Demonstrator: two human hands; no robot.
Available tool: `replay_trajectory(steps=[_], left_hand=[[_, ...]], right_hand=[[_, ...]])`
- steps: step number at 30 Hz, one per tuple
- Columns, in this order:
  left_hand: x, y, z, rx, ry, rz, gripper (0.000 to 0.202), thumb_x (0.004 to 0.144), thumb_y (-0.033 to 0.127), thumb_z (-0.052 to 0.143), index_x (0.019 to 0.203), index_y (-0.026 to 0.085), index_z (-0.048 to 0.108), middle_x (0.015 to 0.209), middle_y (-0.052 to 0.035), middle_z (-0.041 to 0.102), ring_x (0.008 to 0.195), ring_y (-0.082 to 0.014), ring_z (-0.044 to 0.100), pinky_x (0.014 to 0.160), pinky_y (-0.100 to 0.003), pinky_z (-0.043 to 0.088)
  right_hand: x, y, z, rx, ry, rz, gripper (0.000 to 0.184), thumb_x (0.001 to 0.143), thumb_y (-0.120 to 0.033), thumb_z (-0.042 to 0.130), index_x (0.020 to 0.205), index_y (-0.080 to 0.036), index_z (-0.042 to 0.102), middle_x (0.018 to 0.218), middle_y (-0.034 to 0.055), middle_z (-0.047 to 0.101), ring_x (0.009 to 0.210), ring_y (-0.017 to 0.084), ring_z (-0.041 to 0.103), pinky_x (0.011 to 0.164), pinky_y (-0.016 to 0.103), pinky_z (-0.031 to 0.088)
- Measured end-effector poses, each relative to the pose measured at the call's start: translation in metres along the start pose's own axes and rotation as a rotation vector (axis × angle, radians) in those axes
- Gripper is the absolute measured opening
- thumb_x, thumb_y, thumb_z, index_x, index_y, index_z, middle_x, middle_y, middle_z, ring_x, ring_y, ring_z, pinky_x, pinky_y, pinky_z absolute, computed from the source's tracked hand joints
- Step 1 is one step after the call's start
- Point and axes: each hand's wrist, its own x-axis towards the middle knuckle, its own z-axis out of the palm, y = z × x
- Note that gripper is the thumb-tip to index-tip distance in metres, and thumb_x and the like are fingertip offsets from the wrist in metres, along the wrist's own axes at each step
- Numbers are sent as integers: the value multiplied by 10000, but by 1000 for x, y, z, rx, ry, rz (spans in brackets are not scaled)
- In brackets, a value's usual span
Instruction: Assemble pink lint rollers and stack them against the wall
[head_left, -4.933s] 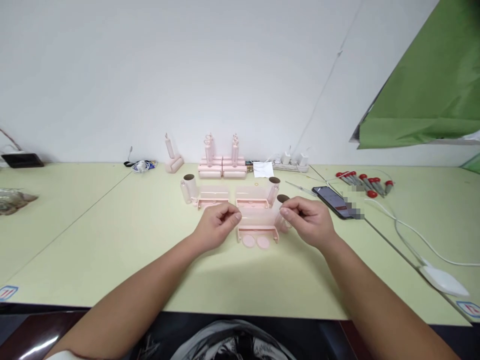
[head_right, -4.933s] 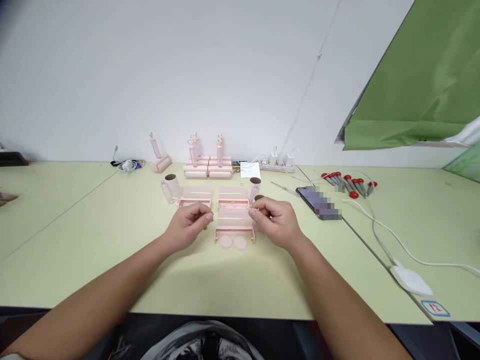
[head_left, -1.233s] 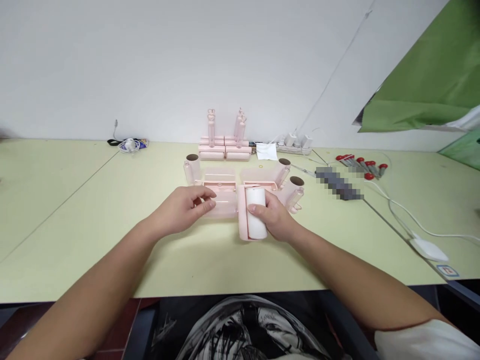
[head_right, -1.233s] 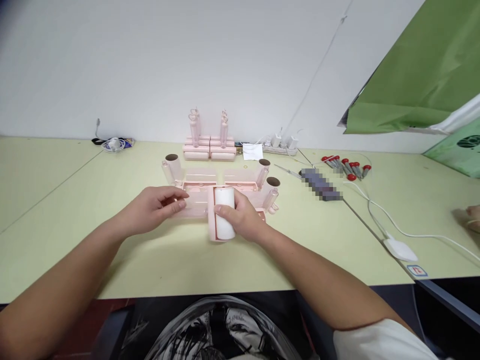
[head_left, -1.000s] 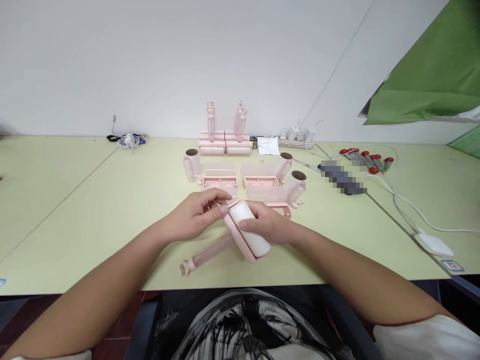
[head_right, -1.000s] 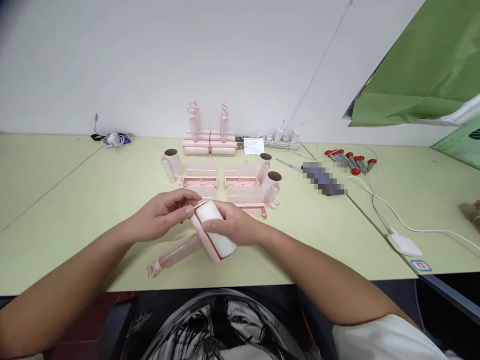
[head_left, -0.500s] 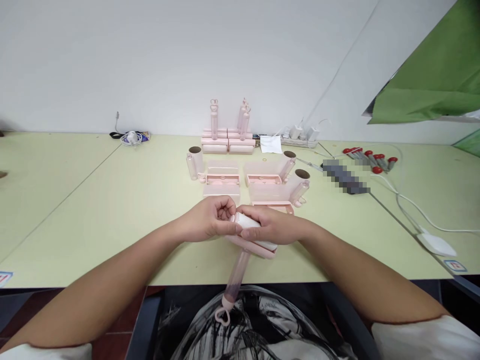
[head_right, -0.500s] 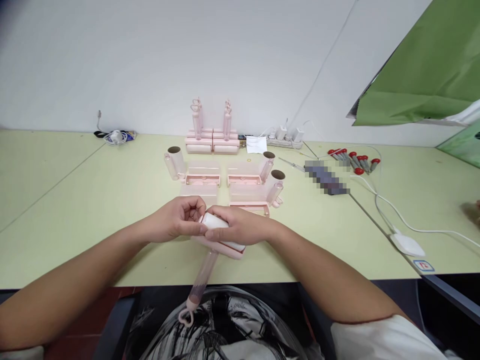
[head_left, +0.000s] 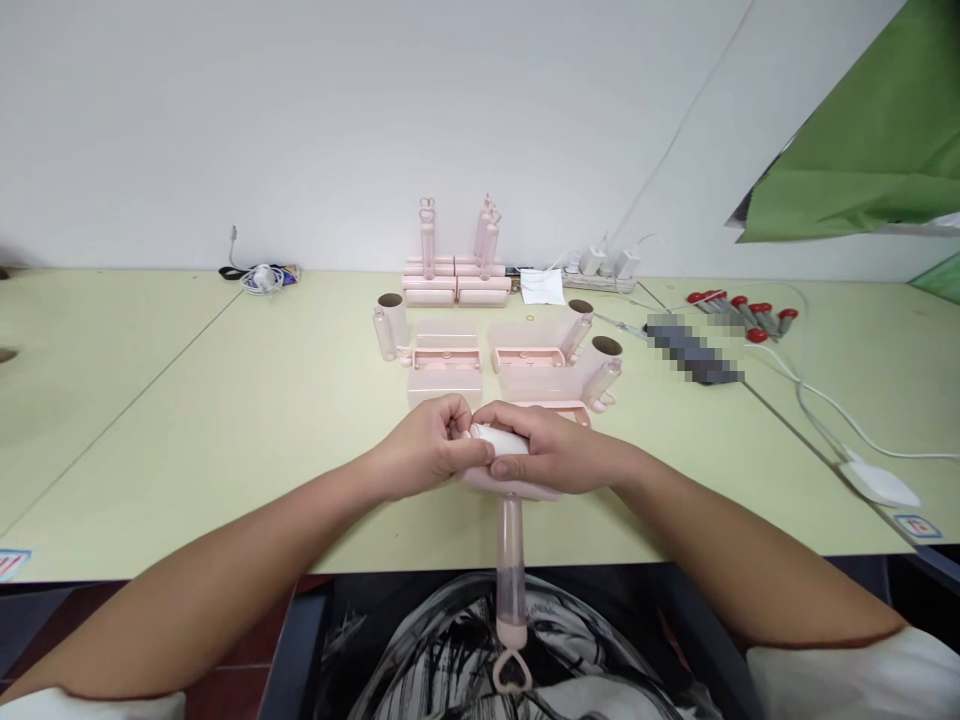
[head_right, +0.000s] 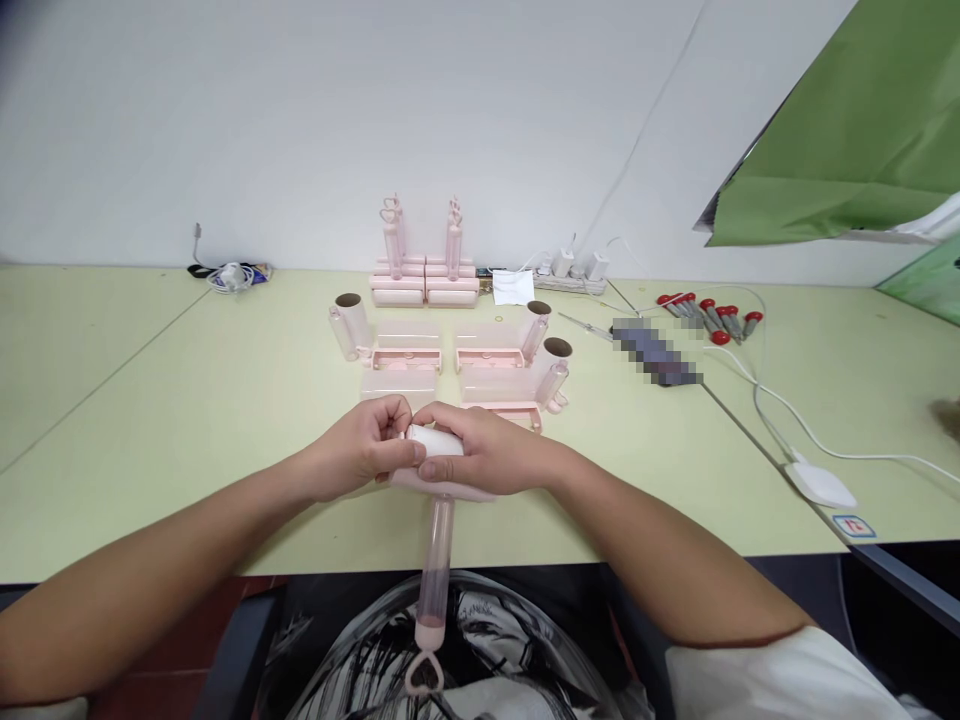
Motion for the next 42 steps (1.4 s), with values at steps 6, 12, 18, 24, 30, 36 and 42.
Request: replay_trajectory(steps=[6,12,18,24,30,36,42], left_hand=[[-5,-3,8,14,28,-1,327,680,257,708,717,207,388,523,117,407,416,-37,374,430,-175,271],[-8,-3,11,-68,-55,-88,352,651,233,736,689,205,386,492,117,418,421,-44,397,426,-171,272],[-7,-12,12,0,-8,-44,278,731,219,664,670,207,393,449,105,433,397,-65,458,393,-166,289],[1,-13,-2,61,-79,-59,315,733,301,709,686,209,411,480,87,491,409,-84,504,394,-180,345],[-1,-7,-9,165,-154,-122,319,779,339,681,692,204,406,485,65,527,413,-95,536,396,-176,351],[1,-5,-17,125,-190,-102,359,732,373,760,821,196,460,614,58,569,530,-121,619,491,-220,485],[6,-1,-31,150,-246,-94,327,811,455,685,902,183,528,662,15,625,593,-138,657,562,-256,539]], right_hand=[[-8,-2,6,23,25,-24,417,899,-467,624,1216,-200,578,1048,40,648,906,178,589,765,257,446],[-14,-1,13,47,27,-31,465,886,-451,648,1276,-214,561,1085,40,667,943,193,605,803,274,453],[-12,0,18,0,79,59,394,881,-480,641,1183,-228,611,1003,26,693,851,184,611,718,268,444],[-8,1,27,-63,213,137,425,861,-522,647,1162,-222,626,974,34,699,826,192,605,691,276,422],[-8,-2,35,-113,219,222,373,869,-539,625,1089,-238,631,824,12,687,712,176,595,629,274,389],[-6,-1,33,-159,199,191,427,842,-541,654,1152,-248,638,871,33,710,758,204,626,646,283,399],[-3,2,33,-137,217,152,428,844,-517,660,1176,-247,647,924,36,724,787,201,639,680,289,429]])
